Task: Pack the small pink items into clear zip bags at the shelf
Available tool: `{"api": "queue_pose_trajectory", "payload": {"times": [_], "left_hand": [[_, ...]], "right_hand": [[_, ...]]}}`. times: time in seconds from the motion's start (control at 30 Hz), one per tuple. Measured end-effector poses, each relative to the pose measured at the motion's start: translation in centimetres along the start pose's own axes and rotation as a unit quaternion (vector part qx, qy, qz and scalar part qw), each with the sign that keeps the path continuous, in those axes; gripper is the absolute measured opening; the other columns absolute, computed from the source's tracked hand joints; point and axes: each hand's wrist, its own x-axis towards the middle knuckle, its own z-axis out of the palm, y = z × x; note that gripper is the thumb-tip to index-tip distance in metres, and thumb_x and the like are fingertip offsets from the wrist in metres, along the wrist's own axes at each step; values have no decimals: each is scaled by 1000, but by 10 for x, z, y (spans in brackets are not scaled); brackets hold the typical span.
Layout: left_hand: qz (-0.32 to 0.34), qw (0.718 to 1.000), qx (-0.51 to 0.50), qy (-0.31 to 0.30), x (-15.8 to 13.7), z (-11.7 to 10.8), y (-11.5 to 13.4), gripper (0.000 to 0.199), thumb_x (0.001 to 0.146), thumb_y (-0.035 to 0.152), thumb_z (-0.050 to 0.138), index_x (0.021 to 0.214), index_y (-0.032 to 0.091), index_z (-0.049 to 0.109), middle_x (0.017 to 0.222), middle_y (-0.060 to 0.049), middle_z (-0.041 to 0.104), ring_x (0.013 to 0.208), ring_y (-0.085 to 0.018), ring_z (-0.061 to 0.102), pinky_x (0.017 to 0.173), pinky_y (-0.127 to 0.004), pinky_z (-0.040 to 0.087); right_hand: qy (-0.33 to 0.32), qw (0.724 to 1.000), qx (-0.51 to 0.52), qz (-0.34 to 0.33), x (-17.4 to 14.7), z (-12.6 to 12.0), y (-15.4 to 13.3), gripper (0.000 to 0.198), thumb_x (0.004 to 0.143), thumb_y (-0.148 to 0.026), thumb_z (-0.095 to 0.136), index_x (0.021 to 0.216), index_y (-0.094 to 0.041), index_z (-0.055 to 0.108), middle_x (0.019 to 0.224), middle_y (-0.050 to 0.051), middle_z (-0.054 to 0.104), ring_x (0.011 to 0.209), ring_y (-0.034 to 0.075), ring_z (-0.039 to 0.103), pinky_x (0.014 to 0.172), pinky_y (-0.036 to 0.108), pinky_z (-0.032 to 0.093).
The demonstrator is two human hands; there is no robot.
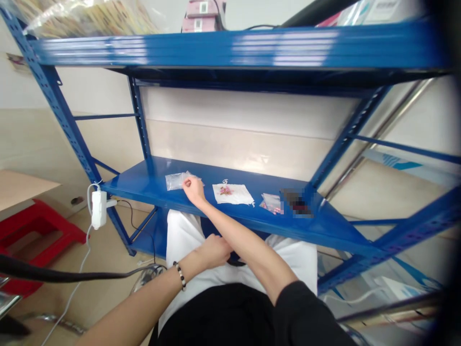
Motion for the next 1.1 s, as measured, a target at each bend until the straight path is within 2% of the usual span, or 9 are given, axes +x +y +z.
{"api": "queue_pose_trajectory", "payload": {"times": [0.1, 0.2, 0.3, 0.4, 0.53, 0.6, 0.73, 0.9, 1.1], "left_hand": [[-38, 999, -3, 5, 2, -13, -6, 20, 82, 14, 49, 87, 17, 68, 86, -11, 72, 83, -29, 69, 80, -43, 52], [-52, 978, -194, 52, 14, -20, -12, 20, 84, 17, 47, 88, 14, 67, 68, -6, 68, 65, -20, 67, 66, -31, 54], [-71, 913, -391, 91, 27, -26, -18, 23, 89, 28, 49, 92, 10, 64, 56, -4, 61, 48, -14, 59, 48, -23, 47], [-118, 838, -526, 81, 24, -35, -19, 37, 91, 44, 51, 107, 12, 61, 68, -6, 66, 56, -16, 64, 51, -23, 50], [-151, 733, -659, -77, 8, -44, -12, 68, 90, 68, 38, 132, 16, 49, 102, -17, 70, 87, -27, 70, 69, -39, 56], [-145, 745, -637, -132, 4, -43, -7, 69, 89, 69, 41, 131, 15, 54, 113, -19, 68, 102, -28, 66, 79, -39, 54], [-90, 840, -518, -132, 11, -35, -5, 51, 82, 45, 70, 124, 18, 61, 122, -15, 65, 113, -26, 60, 89, -36, 49], [-8, 895, -440, -76, 29, -19, -14, 34, 90, 38, 58, 109, 11, 68, 111, -14, 68, 100, -22, 64, 88, -36, 49], [36, 954, -297, -19, 19, -4, -4, 21, 90, 26, 53, 95, 10, 66, 91, -7, 68, 86, -18, 60, 84, -31, 47]], "right_hand": [[11, 989, 113, -96, -32, -38, -5, 12, 84, -27, 56, 83, -17, 63, 78, 2, 66, 75, 16, 61, 75, 27, 48], [-47, 971, 202, -117, -73, -85, -11, 15, 86, -32, 59, 82, -17, 60, 77, 1, 65, 71, 16, 61, 71, 27, 49], [-59, 967, 236, -79, -123, -124, -9, 19, 89, -36, 58, 83, -18, 58, 76, 2, 64, 69, 16, 62, 66, 27, 50], [-41, 983, 168, -53, -179, -146, 5, 18, 92, -36, 55, 85, -20, 57, 78, 2, 61, 67, 16, 59, 58, 25, 47], [-13, 995, -80, -50, -235, -155, 33, 12, 91, -23, 53, 80, -20, 56, 87, 4, 59, 75, 16, 57, 61, 25, 43], [-31, 984, -169, -53, -245, -157, 45, 9, 90, -18, 52, 82, -20, 57, 91, 4, 58, 76, 16, 56, 60, 24, 41], [-38, 972, -211, -97, -235, -165, 62, 11, 93, -17, 49, 91, -20, 59, 94, 5, 57, 85, 17, 57, 65, 25, 43], [4, 973, -199, -121, -221, -169, 74, 16, 92, -13, 50, 98, -20, 63, 96, 6, 58, 93, 20, 56, 73, 28, 48], [-19, 972, -174, -159, -240, -153, 68, 14, 92, -14, 53, 91, -19, 66, 95, 7, 58, 92, 21, 54, 75, 33, 49]]}}
